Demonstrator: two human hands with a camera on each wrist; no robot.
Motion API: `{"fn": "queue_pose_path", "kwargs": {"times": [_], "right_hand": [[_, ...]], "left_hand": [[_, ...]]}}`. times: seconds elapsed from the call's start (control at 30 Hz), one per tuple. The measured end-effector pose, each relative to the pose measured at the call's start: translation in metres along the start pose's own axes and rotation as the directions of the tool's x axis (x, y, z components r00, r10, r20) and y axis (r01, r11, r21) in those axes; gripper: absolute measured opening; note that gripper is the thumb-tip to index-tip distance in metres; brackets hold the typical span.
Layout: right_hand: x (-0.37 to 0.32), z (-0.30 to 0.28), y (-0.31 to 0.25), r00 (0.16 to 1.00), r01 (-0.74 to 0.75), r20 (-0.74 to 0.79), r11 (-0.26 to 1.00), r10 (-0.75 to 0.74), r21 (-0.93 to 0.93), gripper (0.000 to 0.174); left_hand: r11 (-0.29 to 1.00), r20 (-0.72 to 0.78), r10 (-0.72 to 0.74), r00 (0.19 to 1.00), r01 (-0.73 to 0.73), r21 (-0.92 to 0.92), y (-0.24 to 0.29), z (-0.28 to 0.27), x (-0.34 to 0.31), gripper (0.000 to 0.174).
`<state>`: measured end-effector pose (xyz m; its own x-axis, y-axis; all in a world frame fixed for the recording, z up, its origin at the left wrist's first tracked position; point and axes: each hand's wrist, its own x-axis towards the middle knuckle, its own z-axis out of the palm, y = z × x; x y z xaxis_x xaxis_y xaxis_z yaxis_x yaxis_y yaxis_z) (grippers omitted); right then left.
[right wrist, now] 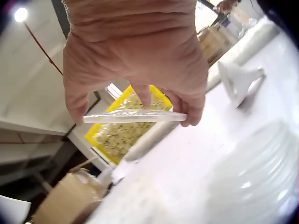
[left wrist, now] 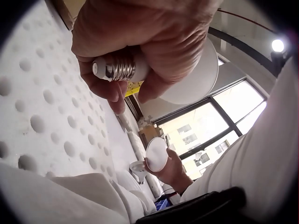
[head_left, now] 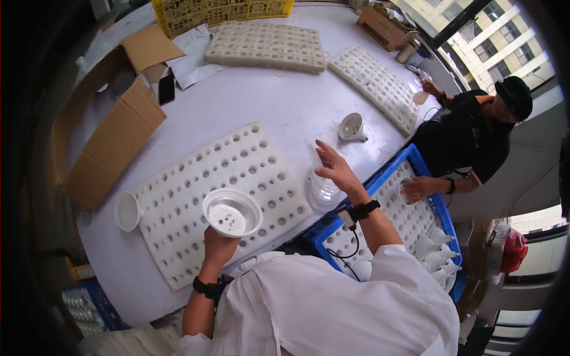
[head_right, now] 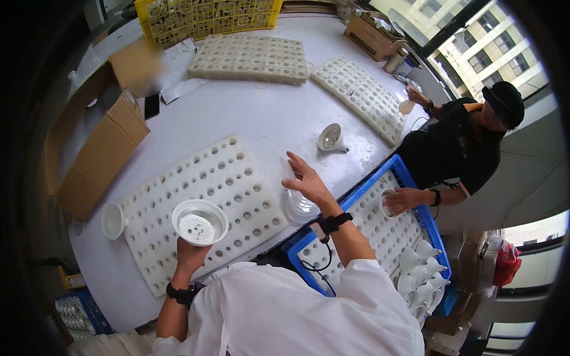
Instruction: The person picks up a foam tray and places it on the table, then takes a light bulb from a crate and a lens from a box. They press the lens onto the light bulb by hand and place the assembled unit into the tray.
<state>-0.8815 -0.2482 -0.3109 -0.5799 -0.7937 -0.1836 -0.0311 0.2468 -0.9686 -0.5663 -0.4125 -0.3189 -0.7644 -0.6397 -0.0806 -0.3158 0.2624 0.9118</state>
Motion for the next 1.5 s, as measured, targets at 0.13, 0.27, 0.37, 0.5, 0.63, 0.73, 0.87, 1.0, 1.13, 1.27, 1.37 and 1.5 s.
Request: {"fn": "queue_pose_path", "kwargs": {"times": [0.13,0.27,0.37,0.5,0.63,0.73,0.87,1.0,1.13,1.27,1.37,1.5], "right_hand": [[-0.023,0.059,-0.035,0.953,0.054,0.281,0.977,-0.112,0.206,0.097],[-0.033,0.087,-0.037,0.887,0.111,0.417,0.967,-0.200,0.229,0.100],[-0.035,0.096,-0.035,0.856,0.158,0.480,0.982,-0.190,0.107,0.100],[-0.039,0.106,-0.040,0.831,0.174,0.522,0.981,-0.193,0.087,0.098],[-0.040,0.112,-0.042,0.811,0.171,0.554,0.981,-0.190,0.086,0.100],[-0.040,0.115,-0.038,0.812,0.165,0.549,0.980,-0.201,0.114,0.100],[-0.043,0.119,-0.038,0.817,0.070,0.549,0.975,-0.178,0.212,0.103],[-0.045,0.125,-0.035,0.833,0.089,0.519,0.972,-0.192,0.217,0.115],[-0.046,0.127,-0.038,0.848,0.151,0.500,0.984,-0.178,0.095,0.114],[-0.047,0.123,-0.045,0.822,0.249,0.533,0.968,-0.201,-0.020,0.103],[-0.050,0.126,-0.056,0.795,0.392,0.538,0.914,-0.280,-0.103,0.102],[-0.055,0.135,-0.057,0.687,0.646,0.510,0.757,-0.517,-0.103,0.103]], "left_hand": [[0.997,0.043,-0.038,0.998,0.035,0.063,0.013,0.015,0.018,0.040],[0.988,0.045,-0.071,0.996,0.064,0.143,0.027,0.012,0.019,0.038],[0.979,0.065,-0.072,0.995,0.058,0.195,0.027,0.009,0.016,0.034],[0.970,0.095,-0.086,0.992,0.062,0.233,0.026,0.006,0.012,0.033],[0.969,0.107,-0.117,0.987,0.089,0.232,0.029,0.002,0.009,0.034],[0.965,0.118,-0.099,0.988,0.067,0.252,0.023,0.003,0.009,0.034],[0.970,0.118,-0.090,0.989,0.060,0.237,0.019,0.004,0.010,0.035],[0.971,0.164,-0.103,0.981,0.064,0.228,0.018,0.004,0.014,0.036],[0.962,0.241,-0.145,0.960,0.080,0.261,0.027,-0.002,0.019,0.044],[0.999,0.391,-0.046,0.919,0.036,0.034,0.035,-0.022,0.017,0.059],[0.978,0.476,0.125,0.871,-0.028,-0.207,0.036,-0.029,0.017,0.078],[0.982,0.449,0.004,0.894,0.080,-0.168,0.060,-0.030,0.010,0.085]]}}
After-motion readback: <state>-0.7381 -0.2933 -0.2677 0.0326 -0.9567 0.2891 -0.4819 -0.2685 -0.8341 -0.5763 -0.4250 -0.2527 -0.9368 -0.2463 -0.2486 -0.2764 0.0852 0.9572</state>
